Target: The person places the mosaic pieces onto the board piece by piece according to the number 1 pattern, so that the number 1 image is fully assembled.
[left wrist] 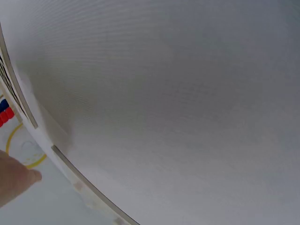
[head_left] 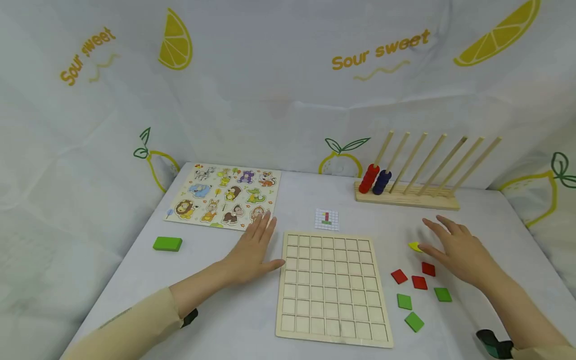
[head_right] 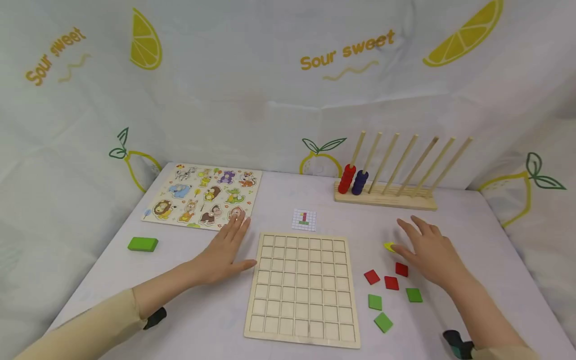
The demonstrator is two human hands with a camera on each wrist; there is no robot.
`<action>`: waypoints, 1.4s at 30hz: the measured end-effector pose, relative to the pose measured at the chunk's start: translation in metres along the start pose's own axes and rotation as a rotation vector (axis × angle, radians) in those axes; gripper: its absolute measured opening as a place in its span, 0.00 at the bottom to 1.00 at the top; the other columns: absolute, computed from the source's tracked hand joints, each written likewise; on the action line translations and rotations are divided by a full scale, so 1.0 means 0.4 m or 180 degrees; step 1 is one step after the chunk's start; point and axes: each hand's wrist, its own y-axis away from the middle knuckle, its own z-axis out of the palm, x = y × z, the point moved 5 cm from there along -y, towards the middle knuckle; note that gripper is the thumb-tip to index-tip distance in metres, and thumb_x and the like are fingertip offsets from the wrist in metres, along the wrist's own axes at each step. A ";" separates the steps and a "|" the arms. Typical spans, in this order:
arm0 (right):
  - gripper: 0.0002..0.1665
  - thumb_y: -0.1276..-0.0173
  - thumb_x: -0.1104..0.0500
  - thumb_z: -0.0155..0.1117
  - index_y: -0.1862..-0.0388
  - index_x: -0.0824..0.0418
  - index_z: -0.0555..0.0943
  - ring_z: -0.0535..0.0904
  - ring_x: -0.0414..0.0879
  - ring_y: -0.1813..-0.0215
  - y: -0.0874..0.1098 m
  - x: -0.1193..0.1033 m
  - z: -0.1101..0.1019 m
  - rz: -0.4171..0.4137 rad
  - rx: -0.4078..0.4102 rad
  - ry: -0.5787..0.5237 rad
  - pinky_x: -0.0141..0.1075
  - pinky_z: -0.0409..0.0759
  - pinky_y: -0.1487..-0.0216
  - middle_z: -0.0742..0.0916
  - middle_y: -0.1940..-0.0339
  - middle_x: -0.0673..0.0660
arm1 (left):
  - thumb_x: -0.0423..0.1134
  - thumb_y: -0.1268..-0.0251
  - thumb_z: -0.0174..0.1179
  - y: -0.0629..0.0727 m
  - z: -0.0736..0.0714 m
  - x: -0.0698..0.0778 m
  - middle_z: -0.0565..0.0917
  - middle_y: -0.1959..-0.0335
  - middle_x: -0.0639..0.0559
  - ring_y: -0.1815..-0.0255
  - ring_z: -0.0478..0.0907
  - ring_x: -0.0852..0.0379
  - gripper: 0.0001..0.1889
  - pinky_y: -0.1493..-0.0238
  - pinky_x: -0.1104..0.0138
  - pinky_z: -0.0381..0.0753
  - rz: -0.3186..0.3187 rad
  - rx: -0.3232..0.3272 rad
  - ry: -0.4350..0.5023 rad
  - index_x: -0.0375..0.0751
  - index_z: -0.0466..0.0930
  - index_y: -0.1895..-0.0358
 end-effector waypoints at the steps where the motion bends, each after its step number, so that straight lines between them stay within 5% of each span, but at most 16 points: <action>1: 0.42 0.34 0.41 0.65 0.30 0.65 0.68 0.66 0.78 0.38 -0.007 -0.010 -0.001 -0.0011 -0.0009 -0.0029 0.74 0.69 0.45 0.71 0.33 0.78 | 0.66 0.33 0.53 -0.005 0.005 0.007 0.32 0.17 0.41 0.16 0.31 0.40 0.54 0.18 0.46 0.44 0.0083 -0.0116 0.0159 0.41 0.30 0.20; 7: 0.34 0.36 0.46 0.69 0.39 0.68 0.77 0.77 0.69 0.45 -0.047 -0.039 0.004 0.0021 -0.0194 -0.0287 0.62 0.80 0.50 0.79 0.42 0.75 | 0.63 0.42 0.65 -0.027 0.028 0.031 0.34 0.16 0.46 0.15 0.33 0.46 0.61 0.18 0.51 0.46 0.0308 -0.0634 0.0841 0.40 0.33 0.19; 11: 0.30 0.36 0.48 0.69 0.44 0.69 0.78 0.82 0.62 0.54 -0.064 -0.039 0.013 0.0062 -0.0317 -0.0447 0.55 0.83 0.58 0.82 0.48 0.73 | 0.63 0.48 0.69 -0.032 0.042 0.030 0.36 0.16 0.45 0.15 0.34 0.46 0.64 0.17 0.52 0.46 0.0270 -0.0751 0.0893 0.38 0.34 0.20; 18: 0.29 0.37 0.47 0.69 0.49 0.71 0.79 0.82 0.59 0.56 -0.073 -0.021 0.032 0.0100 -0.0576 -0.0687 0.55 0.83 0.55 0.85 0.55 0.69 | 0.63 0.55 0.74 -0.026 0.062 0.023 0.33 0.17 0.44 0.15 0.33 0.46 0.70 0.17 0.53 0.45 0.0217 -0.0985 0.0825 0.37 0.33 0.20; 28: 0.31 0.42 0.45 0.73 0.52 0.69 0.81 0.81 0.60 0.54 -0.077 -0.011 0.041 -0.0003 -0.0619 -0.0748 0.57 0.82 0.51 0.85 0.55 0.67 | 0.64 0.56 0.74 -0.029 0.045 0.023 0.33 0.17 0.41 0.15 0.34 0.43 0.70 0.17 0.51 0.46 0.0309 -0.1048 0.0542 0.34 0.34 0.20; 42: 0.21 0.43 0.59 0.74 0.55 0.69 0.80 0.77 0.56 0.57 -0.085 0.010 0.061 0.0049 -0.0631 -0.0773 0.54 0.82 0.53 0.84 0.60 0.65 | 0.64 0.58 0.75 -0.035 0.042 0.028 0.37 0.17 0.39 0.16 0.38 0.40 0.70 0.19 0.47 0.51 0.0295 -0.1014 0.0408 0.33 0.38 0.21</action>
